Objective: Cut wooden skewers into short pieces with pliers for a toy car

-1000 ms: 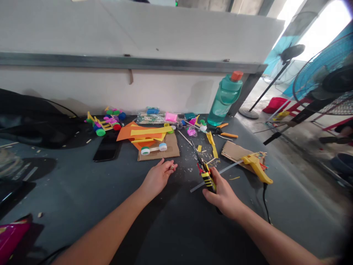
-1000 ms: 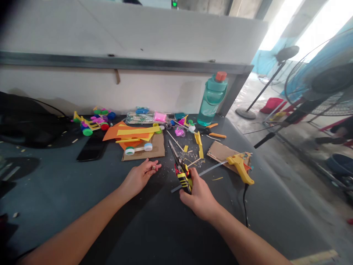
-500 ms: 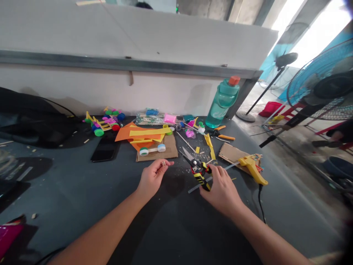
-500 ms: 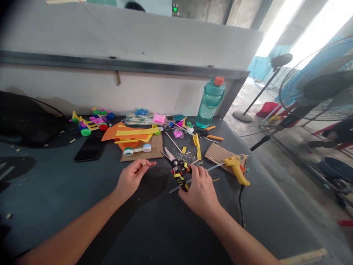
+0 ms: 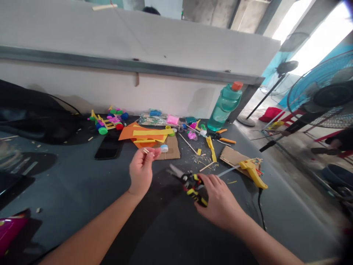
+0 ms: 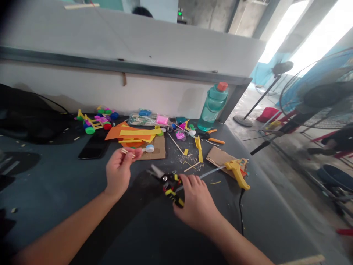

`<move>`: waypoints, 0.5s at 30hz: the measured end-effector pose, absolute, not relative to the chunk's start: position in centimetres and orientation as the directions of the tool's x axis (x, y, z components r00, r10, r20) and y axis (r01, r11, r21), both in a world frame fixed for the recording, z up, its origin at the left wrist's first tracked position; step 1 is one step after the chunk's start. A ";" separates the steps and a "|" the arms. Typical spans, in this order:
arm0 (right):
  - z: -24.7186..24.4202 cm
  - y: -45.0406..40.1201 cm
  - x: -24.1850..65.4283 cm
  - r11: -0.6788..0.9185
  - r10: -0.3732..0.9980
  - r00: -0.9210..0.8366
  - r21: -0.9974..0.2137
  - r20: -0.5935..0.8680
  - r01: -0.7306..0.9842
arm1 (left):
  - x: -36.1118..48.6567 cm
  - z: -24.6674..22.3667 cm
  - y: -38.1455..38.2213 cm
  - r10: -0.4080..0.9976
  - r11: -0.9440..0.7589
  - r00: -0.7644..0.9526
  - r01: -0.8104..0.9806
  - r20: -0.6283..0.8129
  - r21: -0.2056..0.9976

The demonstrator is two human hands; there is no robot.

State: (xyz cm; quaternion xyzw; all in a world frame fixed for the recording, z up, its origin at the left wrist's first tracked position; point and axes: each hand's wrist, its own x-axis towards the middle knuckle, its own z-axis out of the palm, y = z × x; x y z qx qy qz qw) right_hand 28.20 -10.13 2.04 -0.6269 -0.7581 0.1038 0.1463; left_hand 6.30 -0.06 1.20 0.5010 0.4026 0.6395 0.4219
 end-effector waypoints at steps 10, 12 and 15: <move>2.9 -11.4 25.9 0.376 0.927 -0.327 -0.504 0.186 0.778 | 8.4 4.4 -2.9 0.924 -0.004 0.375 -0.194 0.078 0.981; 2.9 -10.2 26.8 0.313 0.944 -0.159 -0.631 0.290 0.710 | 8.8 3.5 -3.0 0.879 -0.002 0.474 -0.093 0.046 0.996; 2.6 -8.8 27.6 0.218 0.958 0.020 -0.768 0.287 0.602 | 9.6 2.2 -3.3 0.805 -0.058 0.593 0.028 0.030 0.998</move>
